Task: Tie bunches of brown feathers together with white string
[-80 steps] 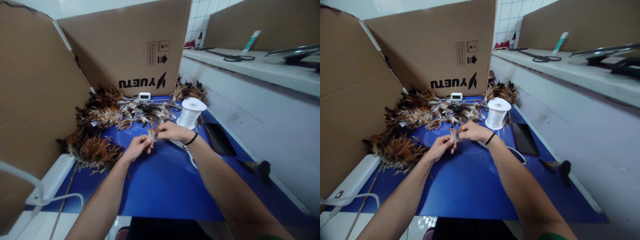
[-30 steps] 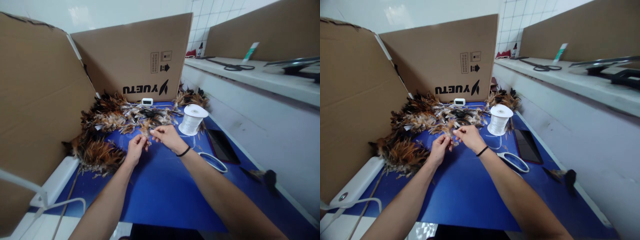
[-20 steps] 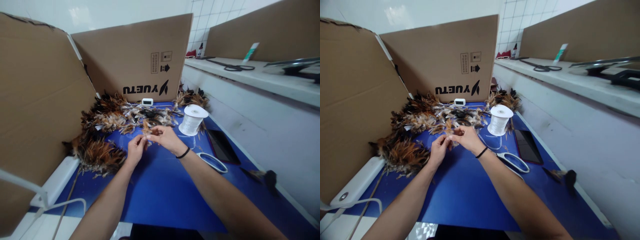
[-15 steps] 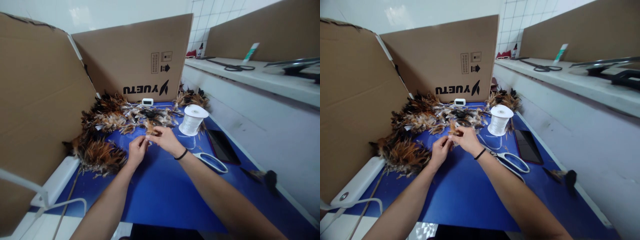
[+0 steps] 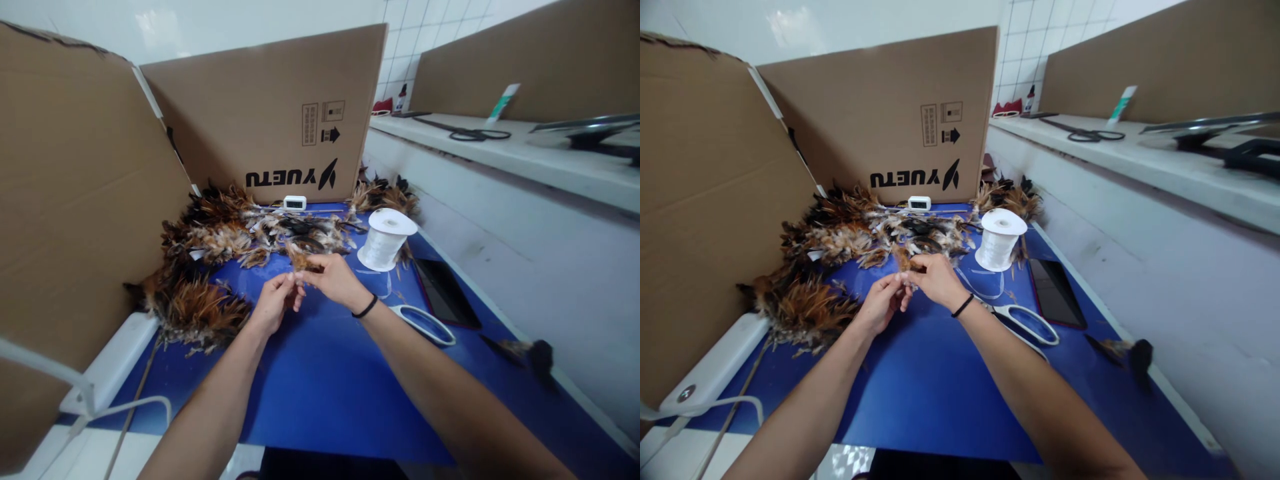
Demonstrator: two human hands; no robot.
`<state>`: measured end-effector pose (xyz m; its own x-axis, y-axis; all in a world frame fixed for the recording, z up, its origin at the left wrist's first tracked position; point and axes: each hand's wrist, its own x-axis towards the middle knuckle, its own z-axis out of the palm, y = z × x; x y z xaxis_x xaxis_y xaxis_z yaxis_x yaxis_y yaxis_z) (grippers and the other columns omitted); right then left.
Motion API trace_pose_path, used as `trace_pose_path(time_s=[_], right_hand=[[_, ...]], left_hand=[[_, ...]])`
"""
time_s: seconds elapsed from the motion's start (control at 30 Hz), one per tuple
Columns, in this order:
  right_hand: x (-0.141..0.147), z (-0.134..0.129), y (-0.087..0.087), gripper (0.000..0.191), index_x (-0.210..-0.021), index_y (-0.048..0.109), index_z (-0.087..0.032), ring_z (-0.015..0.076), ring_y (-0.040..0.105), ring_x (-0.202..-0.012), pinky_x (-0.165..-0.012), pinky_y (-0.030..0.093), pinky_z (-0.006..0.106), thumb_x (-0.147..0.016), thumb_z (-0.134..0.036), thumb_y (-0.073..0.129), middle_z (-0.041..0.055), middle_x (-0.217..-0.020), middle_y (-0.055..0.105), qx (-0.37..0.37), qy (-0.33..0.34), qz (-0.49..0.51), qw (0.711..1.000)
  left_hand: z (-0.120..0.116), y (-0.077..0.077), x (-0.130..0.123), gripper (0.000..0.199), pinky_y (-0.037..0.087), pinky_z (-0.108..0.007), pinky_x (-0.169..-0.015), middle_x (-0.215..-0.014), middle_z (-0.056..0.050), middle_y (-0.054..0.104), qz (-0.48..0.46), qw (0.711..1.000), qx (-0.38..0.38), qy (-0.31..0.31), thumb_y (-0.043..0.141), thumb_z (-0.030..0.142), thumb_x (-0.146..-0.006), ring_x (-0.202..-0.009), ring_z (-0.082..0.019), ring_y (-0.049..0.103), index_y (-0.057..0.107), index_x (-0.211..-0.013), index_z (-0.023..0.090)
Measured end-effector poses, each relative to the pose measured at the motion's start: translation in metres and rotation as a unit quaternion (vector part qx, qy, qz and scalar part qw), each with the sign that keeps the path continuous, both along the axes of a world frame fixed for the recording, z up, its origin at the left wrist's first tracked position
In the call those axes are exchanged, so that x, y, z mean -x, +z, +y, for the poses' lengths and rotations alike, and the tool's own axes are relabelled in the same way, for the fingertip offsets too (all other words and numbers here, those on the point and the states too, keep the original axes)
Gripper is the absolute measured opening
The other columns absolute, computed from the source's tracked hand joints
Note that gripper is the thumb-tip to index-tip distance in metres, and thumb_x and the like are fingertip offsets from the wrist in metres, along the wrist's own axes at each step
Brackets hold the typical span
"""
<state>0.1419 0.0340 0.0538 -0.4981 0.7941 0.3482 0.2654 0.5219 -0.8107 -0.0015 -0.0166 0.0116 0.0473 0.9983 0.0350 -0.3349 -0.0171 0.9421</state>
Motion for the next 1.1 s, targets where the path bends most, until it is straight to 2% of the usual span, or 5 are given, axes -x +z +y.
trace_pose_path(time_s=[0.17,0.27,0.57,0.77,1.1], right_hand=[[-0.0012,-0.0013,0.0038,0.019,-0.058,0.06,-0.014,0.0076,0.044,-0.057,-0.057,0.032,0.021,-0.076,-0.021,0.063,-0.0036,-0.058,0.052,-0.045,0.006,-0.029,0.999],[-0.002,-0.0017,0.0047,0.018,-0.06,0.061,-0.014,0.0082,0.045,-0.058,-0.058,0.032,0.022,-0.076,-0.021,0.063,-0.003,-0.06,0.052,-0.057,0.014,-0.047,0.997],[-0.0014,-0.0059,0.0072,0.011,-0.068,0.063,-0.016,0.0084,0.045,-0.057,-0.055,0.033,0.02,-0.075,-0.024,0.062,-0.0031,-0.061,0.058,-0.035,-0.005,-0.047,0.998],[-0.0024,-0.0044,0.0085,0.009,-0.07,0.065,-0.015,0.008,0.044,-0.056,-0.054,0.032,0.021,-0.075,-0.019,0.059,-0.003,-0.059,0.056,-0.049,-0.023,-0.077,0.996],[-0.0007,-0.0065,0.0069,0.011,-0.078,0.067,-0.015,0.0112,0.056,-0.061,-0.058,0.039,0.022,-0.075,-0.018,0.058,0.001,-0.069,0.067,0.0,-0.015,-0.052,0.999]], left_hand=[[-0.0017,0.0016,0.0018,0.029,0.031,-0.017,-0.035,-0.063,-0.002,0.058,-0.058,0.994,0.075,-0.05,0.066,0.039,-0.075,-0.043,-0.006,0.046,0.058,-0.075,0.012],[-0.0017,0.0025,0.0023,0.025,0.028,-0.016,-0.035,-0.062,-0.001,0.058,-0.084,0.991,0.091,-0.046,0.07,0.034,-0.071,-0.042,-0.005,0.045,0.057,-0.075,0.012],[-0.0001,0.0031,0.0025,0.023,0.03,-0.015,-0.037,-0.06,0.002,0.056,-0.075,0.996,0.056,-0.002,0.07,0.031,-0.07,-0.041,-0.004,0.043,0.057,-0.074,0.013],[0.0011,0.0025,0.0017,0.023,0.037,-0.016,-0.042,-0.064,0.001,0.059,-0.069,0.997,0.039,0.01,0.07,0.031,-0.071,-0.045,-0.004,0.047,0.061,-0.08,0.012],[0.0022,0.003,0.0028,0.022,0.043,-0.014,-0.048,-0.06,0.001,0.059,-0.089,0.994,0.06,0.035,0.077,0.024,-0.064,-0.047,-0.003,0.05,0.063,-0.074,0.01]])
